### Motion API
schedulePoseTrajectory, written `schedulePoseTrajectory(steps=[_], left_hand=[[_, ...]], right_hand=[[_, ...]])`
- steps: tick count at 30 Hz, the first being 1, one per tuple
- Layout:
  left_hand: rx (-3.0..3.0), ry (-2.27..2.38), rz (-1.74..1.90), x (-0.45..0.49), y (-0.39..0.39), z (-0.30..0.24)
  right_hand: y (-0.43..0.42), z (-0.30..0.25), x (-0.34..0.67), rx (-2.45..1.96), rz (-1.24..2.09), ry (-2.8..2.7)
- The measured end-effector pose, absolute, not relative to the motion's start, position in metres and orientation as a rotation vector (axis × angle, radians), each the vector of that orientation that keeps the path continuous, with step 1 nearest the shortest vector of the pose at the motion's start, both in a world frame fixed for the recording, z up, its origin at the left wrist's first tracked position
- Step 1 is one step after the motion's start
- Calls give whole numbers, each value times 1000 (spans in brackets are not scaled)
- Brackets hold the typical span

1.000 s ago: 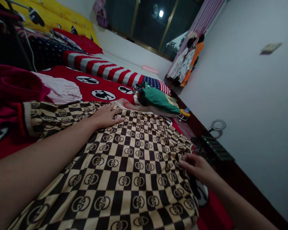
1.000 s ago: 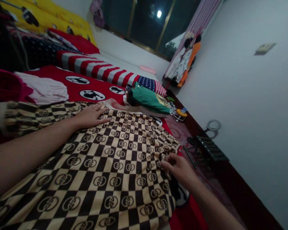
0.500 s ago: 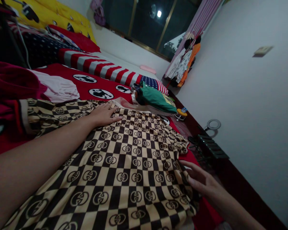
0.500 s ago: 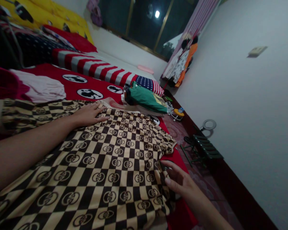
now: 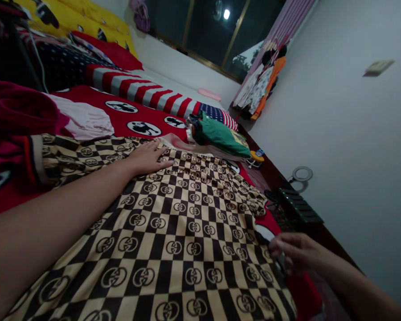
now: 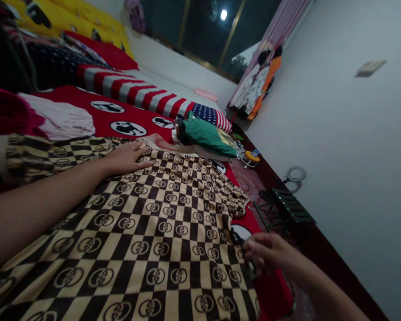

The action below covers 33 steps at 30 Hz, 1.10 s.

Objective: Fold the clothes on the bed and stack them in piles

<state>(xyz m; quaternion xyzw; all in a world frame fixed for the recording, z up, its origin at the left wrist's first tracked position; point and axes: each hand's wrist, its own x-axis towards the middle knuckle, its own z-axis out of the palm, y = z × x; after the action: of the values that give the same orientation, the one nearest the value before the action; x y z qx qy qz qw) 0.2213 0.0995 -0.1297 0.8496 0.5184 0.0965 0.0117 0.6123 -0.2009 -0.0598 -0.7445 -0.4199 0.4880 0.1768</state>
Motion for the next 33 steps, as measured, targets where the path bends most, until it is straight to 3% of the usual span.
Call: schedulePoseTrajectory(steps=[3, 8, 13, 17, 22, 33], left_hand=[[2657, 1617, 301, 221, 100, -131], [2650, 1622, 301, 222, 97, -128], [2631, 1637, 280, 223, 93, -124], [2650, 1611, 294, 223, 94, -124], [2631, 1611, 308, 222, 95, -126], [2647, 1617, 301, 222, 94, -125]], right_hand=[[-169, -72, 631, -2235, 985, -1109], [-127, -79, 614, -2104, 752, -1208], [-127, -67, 558, -1638, 115, -1943], [-139, -64, 535, -1265, 48, -2577], [-129, -72, 547, -1487, -52, -2126], [-83, -82, 534, -2041, 151, -1975]])
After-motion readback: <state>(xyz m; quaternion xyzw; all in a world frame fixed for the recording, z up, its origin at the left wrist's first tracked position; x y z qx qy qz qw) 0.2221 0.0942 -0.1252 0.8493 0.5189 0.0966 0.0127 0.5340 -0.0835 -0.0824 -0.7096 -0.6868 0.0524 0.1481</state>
